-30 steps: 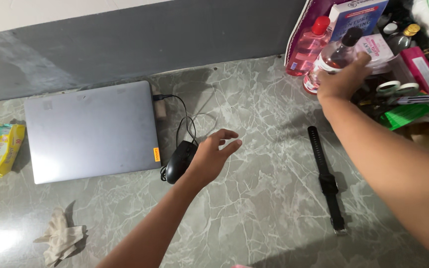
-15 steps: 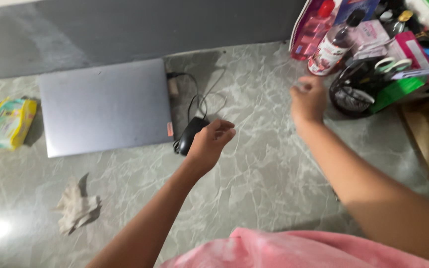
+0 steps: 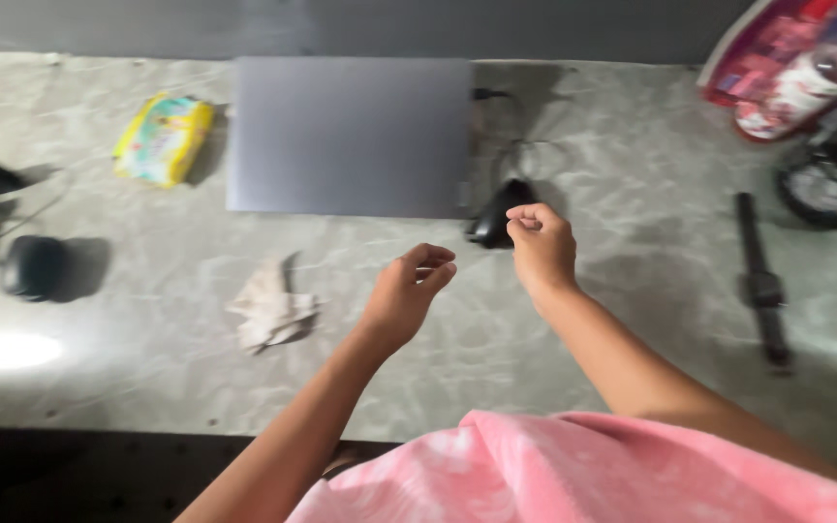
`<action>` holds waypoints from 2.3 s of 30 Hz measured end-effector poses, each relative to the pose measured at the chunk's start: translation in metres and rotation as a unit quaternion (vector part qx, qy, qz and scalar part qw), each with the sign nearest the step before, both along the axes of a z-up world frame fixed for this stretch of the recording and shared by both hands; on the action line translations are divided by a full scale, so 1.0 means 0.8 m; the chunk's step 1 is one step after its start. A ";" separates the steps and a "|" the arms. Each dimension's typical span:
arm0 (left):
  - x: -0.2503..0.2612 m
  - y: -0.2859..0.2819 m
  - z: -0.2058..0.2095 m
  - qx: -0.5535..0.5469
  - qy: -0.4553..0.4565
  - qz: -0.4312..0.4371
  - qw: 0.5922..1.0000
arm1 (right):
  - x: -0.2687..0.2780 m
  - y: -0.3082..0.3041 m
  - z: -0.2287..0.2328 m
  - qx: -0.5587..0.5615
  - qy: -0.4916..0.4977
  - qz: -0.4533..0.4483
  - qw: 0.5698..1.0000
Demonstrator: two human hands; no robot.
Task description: The person wipes a desktop with a cloth, moves bottles and office supplies, organizes various charging cables and power adapters, and shifts a laptop across the surface.
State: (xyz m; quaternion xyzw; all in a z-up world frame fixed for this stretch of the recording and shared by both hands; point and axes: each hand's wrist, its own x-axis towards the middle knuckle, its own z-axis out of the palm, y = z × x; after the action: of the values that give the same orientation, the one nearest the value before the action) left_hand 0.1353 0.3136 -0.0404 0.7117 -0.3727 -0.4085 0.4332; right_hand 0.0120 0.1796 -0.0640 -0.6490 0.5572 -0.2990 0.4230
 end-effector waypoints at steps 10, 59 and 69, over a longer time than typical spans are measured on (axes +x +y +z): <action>0.268 0.143 -0.052 -0.038 -0.032 0.056 0.997 | 0.251 0.152 -0.010 0.063 -0.011 0.061 0.996; 0.651 0.092 -0.213 0.118 0.013 0.287 0.951 | 0.636 0.143 -0.105 0.392 -0.097 0.150 0.902; 0.497 0.177 -0.127 0.066 0.206 0.240 0.946 | 0.478 0.199 -0.020 0.347 -0.153 0.125 0.917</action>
State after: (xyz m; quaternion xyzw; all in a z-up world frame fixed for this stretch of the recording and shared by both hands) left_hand 0.5330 0.4553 -0.1418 0.7073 -0.0656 -0.4542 0.5377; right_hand 0.3941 0.3390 -0.0800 -0.4725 0.4687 -0.1267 0.7356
